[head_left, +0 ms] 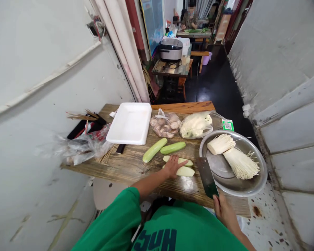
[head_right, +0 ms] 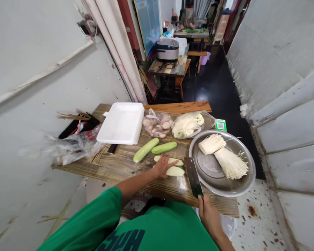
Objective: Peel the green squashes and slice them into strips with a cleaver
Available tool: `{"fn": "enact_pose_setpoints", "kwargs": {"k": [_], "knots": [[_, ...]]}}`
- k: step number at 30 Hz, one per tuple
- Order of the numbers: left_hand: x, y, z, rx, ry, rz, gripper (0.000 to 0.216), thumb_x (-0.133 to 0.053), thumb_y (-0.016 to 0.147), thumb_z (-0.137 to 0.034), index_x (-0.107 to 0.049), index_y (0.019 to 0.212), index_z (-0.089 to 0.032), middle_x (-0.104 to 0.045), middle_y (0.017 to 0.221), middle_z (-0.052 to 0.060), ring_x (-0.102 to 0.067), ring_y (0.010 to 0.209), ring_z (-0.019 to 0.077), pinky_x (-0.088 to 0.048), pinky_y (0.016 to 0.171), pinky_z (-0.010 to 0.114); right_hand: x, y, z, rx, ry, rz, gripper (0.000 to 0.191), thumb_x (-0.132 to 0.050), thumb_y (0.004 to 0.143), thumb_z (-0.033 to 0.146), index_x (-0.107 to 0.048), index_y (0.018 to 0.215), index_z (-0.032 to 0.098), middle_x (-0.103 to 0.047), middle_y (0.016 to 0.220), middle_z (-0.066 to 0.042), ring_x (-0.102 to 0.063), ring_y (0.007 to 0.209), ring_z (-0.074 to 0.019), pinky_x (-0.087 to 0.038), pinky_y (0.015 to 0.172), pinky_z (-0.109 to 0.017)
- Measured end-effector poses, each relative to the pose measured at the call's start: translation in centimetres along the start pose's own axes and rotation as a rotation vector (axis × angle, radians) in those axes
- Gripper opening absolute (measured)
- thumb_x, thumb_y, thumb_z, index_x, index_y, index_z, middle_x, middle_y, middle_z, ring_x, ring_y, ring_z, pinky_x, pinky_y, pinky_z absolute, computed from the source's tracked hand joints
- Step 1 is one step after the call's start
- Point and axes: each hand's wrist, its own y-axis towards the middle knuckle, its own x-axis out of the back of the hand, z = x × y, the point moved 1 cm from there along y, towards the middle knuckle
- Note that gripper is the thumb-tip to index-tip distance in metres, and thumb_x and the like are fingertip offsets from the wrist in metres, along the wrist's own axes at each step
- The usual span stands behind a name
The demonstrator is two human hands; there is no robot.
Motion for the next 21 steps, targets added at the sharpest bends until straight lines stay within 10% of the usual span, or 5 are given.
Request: {"fn": "enact_pose_setpoints", "kwargs": {"k": [4, 11, 16, 21], "knots": [[0.3, 3.6, -3.1, 0.234, -0.055, -0.074, 0.127, -0.087, 0.064, -0.049, -0.014, 0.167, -0.035, -0.046, 0.150, 0.020, -0.046, 0.134, 0.0446, -0.025, 0.117, 0.059, 0.4, -0.6, -0.4, -0.004, 0.019, -0.097, 0.038, -0.036, 0.100, 0.057, -0.054, 0.088, 0.026, -0.068, 0.058, -0.007, -0.068, 0.049, -0.0291, -0.045, 0.043, -0.033], [1.7, 6.5, -3.9, 0.184, -0.087, -0.006, 0.135, -0.090, 0.059, -0.058, -0.016, 0.167, -0.027, -0.029, 0.167, 0.021, -0.025, 0.152, 0.0479, -0.019, 0.122, 0.061, 0.2, -0.9, -0.4, -0.114, 0.077, -0.115, 0.039, -0.037, 0.096, 0.065, -0.052, 0.083, 0.031, -0.071, 0.060, -0.007, -0.070, 0.051, -0.0339, -0.045, 0.042, -0.038], [3.0, 4.6, 1.2, 0.211, -0.188, -0.321, 0.071, -0.059, 0.095, -0.049, -0.043, 0.155, -0.013, -0.053, 0.149, 0.022, -0.049, 0.139, 0.0358, -0.035, 0.118, 0.051, -0.6, -0.9, -0.4, -0.178, 0.078, -0.039, 0.040, -0.033, 0.095, 0.066, -0.055, 0.084, 0.034, -0.072, 0.064, -0.012, -0.071, 0.056, -0.0367, -0.047, 0.048, -0.042], [4.7, 6.1, 7.3, 0.348, -0.285, -0.159, 0.072, -0.066, 0.091, -0.050, -0.049, 0.148, -0.009, -0.071, 0.124, 0.022, -0.068, 0.114, 0.0351, -0.052, 0.100, 0.047, -1.2, -0.7, -0.2, -0.160, 0.038, 0.006, 0.045, -0.030, 0.098, 0.061, -0.056, 0.089, 0.026, -0.073, 0.068, -0.010, -0.072, 0.059, -0.0318, -0.046, 0.050, -0.036]]}}
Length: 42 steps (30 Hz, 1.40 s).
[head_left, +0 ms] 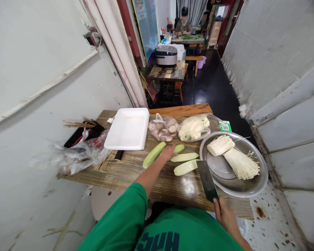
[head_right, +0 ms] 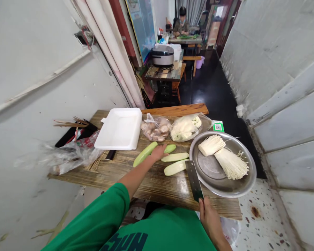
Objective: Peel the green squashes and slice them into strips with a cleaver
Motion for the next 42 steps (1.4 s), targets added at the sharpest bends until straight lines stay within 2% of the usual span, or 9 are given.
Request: {"fn": "enact_pose_setpoints", "kwargs": {"k": [3, 7, 10, 13, 19, 23, 26, 30, 42], "knots": [[1.3, 0.0, 0.9, -0.065, -0.023, 0.013, 0.069, -0.066, 0.090, -0.050, -0.053, 0.146, -0.013, -0.072, 0.126, 0.018, -0.069, 0.112, 0.0322, -0.054, 0.099, 0.042, -0.2, 0.1, 0.6, 0.016, -0.033, 0.028, 0.046, -0.028, 0.100, 0.060, -0.056, 0.090, 0.025, -0.071, 0.066, -0.009, -0.069, 0.056, -0.0287, -0.043, 0.050, -0.034], [1.9, -5.5, 2.0, -0.340, -0.040, -0.018, 0.067, -0.070, 0.088, -0.044, -0.054, 0.147, -0.017, -0.067, 0.137, 0.015, -0.063, 0.123, 0.0314, -0.047, 0.110, 0.042, -0.2, 0.7, 1.7, 0.028, -0.037, 0.061, 0.045, -0.027, 0.100, 0.058, -0.054, 0.087, 0.025, -0.071, 0.068, -0.009, -0.069, 0.058, -0.0269, -0.043, 0.054, -0.033], [0.0, -11.5, 3.1, -0.516, 0.043, 0.004, 0.054, -0.068, 0.090, -0.031, -0.058, 0.143, -0.025, -0.065, 0.140, 0.011, -0.056, 0.133, 0.0297, -0.031, 0.123, 0.050, -0.4, 1.7, 2.9, 0.023, -0.058, 0.124, 0.043, -0.026, 0.101, 0.054, -0.054, 0.090, 0.024, -0.071, 0.069, -0.009, -0.069, 0.060, -0.0267, -0.041, 0.055, -0.032], [-3.8, -16.1, 3.9, -0.530, 0.074, 0.019, 0.045, -0.053, 0.098, -0.016, -0.061, 0.140, -0.030, -0.063, 0.144, 0.008, -0.051, 0.140, 0.0247, -0.023, 0.127, 0.051, -1.1, 3.1, 4.9, 0.061, -0.112, 0.261, 0.041, -0.026, 0.101, 0.048, -0.056, 0.094, 0.021, -0.070, 0.068, -0.009, -0.068, 0.060, -0.0254, -0.038, 0.056, -0.031], [-9.6, -21.3, 4.3, -0.404, -0.099, -0.102, 0.053, -0.051, 0.093, -0.015, -0.056, 0.145, -0.023, -0.050, 0.157, 0.012, -0.032, 0.155, 0.0303, -0.023, 0.128, 0.059, -2.7, 5.5, 10.7, 0.141, -0.312, 0.565, 0.032, -0.029, 0.105, 0.032, -0.057, 0.109, 0.016, -0.076, 0.083, -0.012, -0.071, 0.072, -0.0235, -0.034, 0.061, -0.029], [-11.5, -22.0, 3.3, 0.107, -0.393, -0.436, 0.072, -0.047, 0.098, -0.032, -0.024, 0.164, -0.015, -0.024, 0.171, 0.018, -0.014, 0.160, 0.0340, -0.020, 0.128, 0.063, -3.5, 6.0, 13.5, 0.183, -0.429, 0.669, 0.028, -0.031, 0.107, 0.030, -0.055, 0.112, 0.016, -0.077, 0.089, -0.013, -0.073, 0.078, -0.0228, -0.034, 0.063, -0.029], [-12.8, -20.5, 2.2, 0.395, -0.573, -0.524, 0.074, -0.035, 0.103, -0.036, -0.006, 0.166, -0.011, -0.013, 0.173, 0.018, -0.011, 0.161, 0.0306, -0.018, 0.131, 0.056, -3.9, 5.9, 14.7, 0.201, -0.460, 0.706, 0.028, -0.031, 0.108, 0.029, -0.055, 0.115, 0.015, -0.077, 0.091, -0.013, -0.073, 0.081, -0.0228, -0.034, 0.064, -0.029], [-13.7, -19.3, 1.6, 0.399, -0.615, -0.579, 0.071, -0.028, 0.104, -0.036, -0.007, 0.165, -0.006, -0.011, 0.174, 0.018, -0.010, 0.161, 0.0272, -0.016, 0.133, 0.048, -4.2, 5.9, 15.7, 0.187, -0.458, 0.733, 0.028, -0.030, 0.108, 0.026, -0.054, 0.116, 0.014, -0.077, 0.092, -0.014, -0.074, 0.083, -0.0231, -0.035, 0.064, -0.029], [-14.2, -19.7, 1.4, 0.399, -0.551, -0.617, 0.070, -0.025, 0.104, -0.035, 0.001, 0.168, -0.018, -0.022, 0.173, 0.007, -0.013, 0.161, 0.0228, -0.021, 0.133, 0.045, -6.0, 5.1, 15.2, 0.225, -0.375, 0.744, 0.030, -0.029, 0.107, 0.026, -0.056, 0.113, 0.014, -0.077, 0.094, -0.015, -0.073, 0.083, -0.0226, -0.041, 0.068, -0.029]]}}
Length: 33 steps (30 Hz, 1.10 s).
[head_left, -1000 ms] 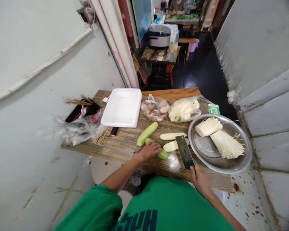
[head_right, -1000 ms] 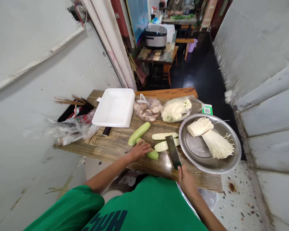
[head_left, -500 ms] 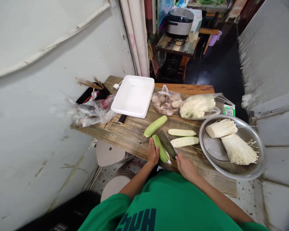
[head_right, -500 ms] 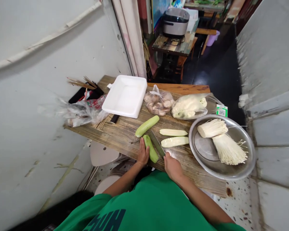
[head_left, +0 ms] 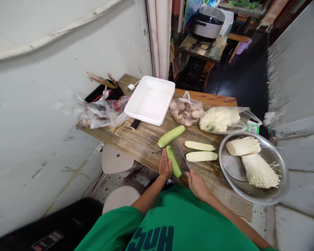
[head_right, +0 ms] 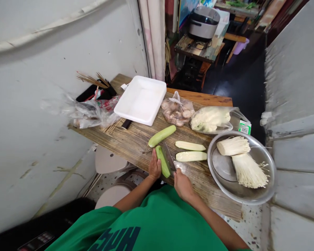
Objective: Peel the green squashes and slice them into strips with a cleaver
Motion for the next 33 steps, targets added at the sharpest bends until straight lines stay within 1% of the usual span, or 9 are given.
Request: {"fn": "enact_pose_setpoints", "kwargs": {"k": [4, 7, 12, 15, 17, 19, 24, 29, 33], "knots": [[-0.1, -0.1, 0.3, -0.017, -0.006, -0.005, 0.071, -0.024, 0.105, -0.034, 0.003, 0.167, -0.012, -0.017, 0.174, 0.012, -0.015, 0.161, 0.0266, -0.020, 0.133, 0.049, -0.1, 0.2, 0.1, -0.008, -0.013, 0.002, 0.030, -0.030, 0.107, 0.026, -0.056, 0.112, 0.014, -0.076, 0.095, -0.015, -0.073, 0.085, -0.0230, -0.041, 0.068, -0.028], [-0.3, -0.1, 0.1, -0.031, 0.024, -0.014, 0.071, -0.022, 0.105, -0.035, 0.007, 0.167, -0.013, -0.010, 0.175, 0.012, -0.013, 0.161, 0.0263, -0.021, 0.132, 0.048, 0.4, 0.0, 0.2, -0.024, -0.019, 0.004, 0.029, -0.031, 0.108, 0.026, -0.057, 0.112, 0.014, -0.076, 0.095, -0.015, -0.074, 0.085, -0.0225, -0.041, 0.068, -0.028], [-1.8, 0.8, -1.4, -0.001, 0.104, 0.022, 0.079, -0.029, 0.106, -0.043, 0.016, 0.165, -0.015, 0.010, 0.174, 0.013, -0.001, 0.161, 0.0322, -0.015, 0.131, 0.055, 1.5, -0.3, 0.0, -0.059, -0.045, -0.023, 0.027, -0.031, 0.108, 0.025, -0.056, 0.112, 0.014, -0.077, 0.093, -0.014, -0.074, 0.084, -0.0214, -0.039, 0.066, -0.027], [-2.5, 1.1, -2.3, 0.029, 0.095, 0.051, 0.081, -0.029, 0.107, -0.042, 0.021, 0.163, -0.014, 0.015, 0.174, 0.011, 0.004, 0.161, 0.0315, -0.012, 0.132, 0.054, 1.8, -0.3, -0.2, -0.104, -0.069, -0.005, 0.027, -0.031, 0.108, 0.024, -0.055, 0.114, 0.014, -0.077, 0.095, -0.014, -0.074, 0.084, -0.0210, -0.038, 0.066, -0.027], [-2.3, 1.0, -2.3, 0.060, 0.077, 0.068, 0.077, -0.025, 0.107, -0.038, 0.019, 0.164, -0.011, 0.011, 0.174, 0.012, 0.004, 0.161, 0.0300, -0.012, 0.133, 0.052, 1.9, -0.3, -0.3, -0.107, -0.073, 0.005, 0.028, -0.030, 0.108, 0.024, -0.055, 0.114, 0.013, -0.077, 0.097, -0.015, -0.074, 0.086, -0.0215, -0.039, 0.067, -0.027], [-1.6, 0.5, -1.8, 0.072, 0.036, 0.054, 0.073, -0.023, 0.106, -0.034, 0.011, 0.165, -0.008, 0.002, 0.175, 0.015, 0.000, 0.162, 0.0290, -0.013, 0.133, 0.053, 2.0, -0.4, -0.3, -0.106, -0.069, 0.013, 0.029, -0.029, 0.108, 0.024, -0.055, 0.114, 0.013, -0.077, 0.098, -0.016, -0.074, 0.088, -0.0224, -0.040, 0.068, -0.027], [0.5, -0.9, 0.3, 0.020, -0.129, -0.128, 0.064, -0.025, 0.107, -0.037, -0.017, 0.166, -0.014, -0.019, 0.173, 0.014, -0.015, 0.161, 0.0260, -0.017, 0.132, 0.052, 1.8, -0.6, -0.1, -0.057, -0.036, 0.052, 0.029, -0.030, 0.108, 0.024, -0.055, 0.116, 0.012, -0.077, 0.098, -0.017, -0.075, 0.090, -0.0238, -0.041, 0.071, -0.029], [0.1, -0.8, 0.5, 0.001, -0.193, -0.193, 0.061, -0.026, 0.107, -0.038, -0.028, 0.163, -0.017, -0.028, 0.170, 0.012, -0.021, 0.159, 0.0245, -0.019, 0.132, 0.048, 1.3, -0.6, 1.0, -0.030, -0.045, 0.075, 0.030, -0.030, 0.108, 0.024, -0.055, 0.119, 0.012, -0.077, 0.096, -0.016, -0.075, 0.088, -0.0250, -0.042, 0.070, -0.030], [-0.3, -0.7, 0.4, 0.009, -0.180, -0.187, 0.062, -0.025, 0.106, -0.037, -0.029, 0.163, -0.014, -0.032, 0.168, 0.014, -0.026, 0.158, 0.0270, -0.020, 0.132, 0.048, 1.0, -0.3, 1.4, -0.040, -0.058, 0.073, 0.032, -0.029, 0.108, 0.024, -0.055, 0.120, 0.011, -0.078, 0.098, -0.017, -0.075, 0.089, -0.0245, -0.043, 0.070, -0.029]]}}
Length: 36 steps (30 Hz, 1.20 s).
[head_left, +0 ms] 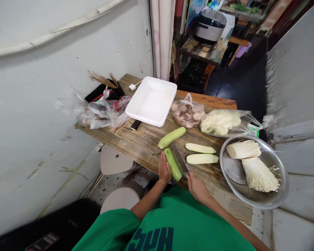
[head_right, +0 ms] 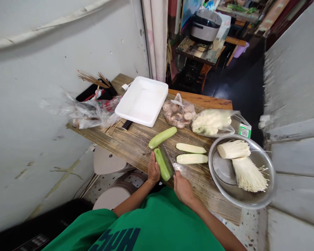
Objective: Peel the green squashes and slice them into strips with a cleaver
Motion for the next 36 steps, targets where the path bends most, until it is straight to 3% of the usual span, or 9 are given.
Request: {"fn": "enact_pose_setpoints", "kwargs": {"k": [4, 9, 25, 36], "knots": [[0.2, -0.2, 0.1, 0.010, 0.015, -0.004, 0.063, -0.022, 0.106, -0.037, -0.026, 0.163, -0.011, -0.032, 0.169, 0.014, -0.024, 0.158, 0.0265, -0.021, 0.132, 0.043, -0.2, 0.4, 0.0, 0.006, -0.015, 0.002, 0.032, -0.029, 0.108, 0.024, -0.056, 0.118, 0.011, -0.077, 0.099, -0.018, -0.075, 0.090, -0.0250, -0.044, 0.071, -0.030], [0.1, -0.4, 0.3, 0.017, -0.019, -0.026, 0.064, -0.029, 0.104, -0.035, -0.023, 0.165, -0.015, -0.031, 0.169, 0.014, -0.026, 0.158, 0.0271, -0.022, 0.132, 0.049, -0.3, 0.3, 0.3, 0.022, -0.008, 0.008, 0.032, -0.028, 0.107, 0.023, -0.056, 0.117, 0.010, -0.077, 0.099, -0.019, -0.074, 0.090, -0.0254, -0.043, 0.071, -0.030], [-0.6, -0.1, -0.9, 0.085, -0.014, -0.068, 0.067, -0.028, 0.106, -0.039, -0.016, 0.166, -0.013, -0.019, 0.172, 0.016, -0.015, 0.161, 0.0251, -0.018, 0.132, 0.049, -0.8, 0.6, 1.0, 0.040, -0.064, 0.021, 0.029, -0.031, 0.108, 0.025, -0.055, 0.118, 0.013, -0.077, 0.098, -0.015, -0.074, 0.089, -0.0221, -0.042, 0.069, -0.028], [-0.9, 0.0, -0.8, 0.101, -0.026, -0.057, 0.067, -0.029, 0.106, -0.040, -0.018, 0.166, -0.012, -0.022, 0.171, 0.017, -0.019, 0.160, 0.0266, -0.020, 0.131, 0.051, -0.6, 0.5, 1.0, 0.045, -0.210, 0.004, 0.036, -0.025, 0.107, 0.026, -0.058, 0.114, 0.013, -0.076, 0.091, -0.016, -0.074, 0.083, -0.0244, -0.046, 0.067, -0.030]]}}
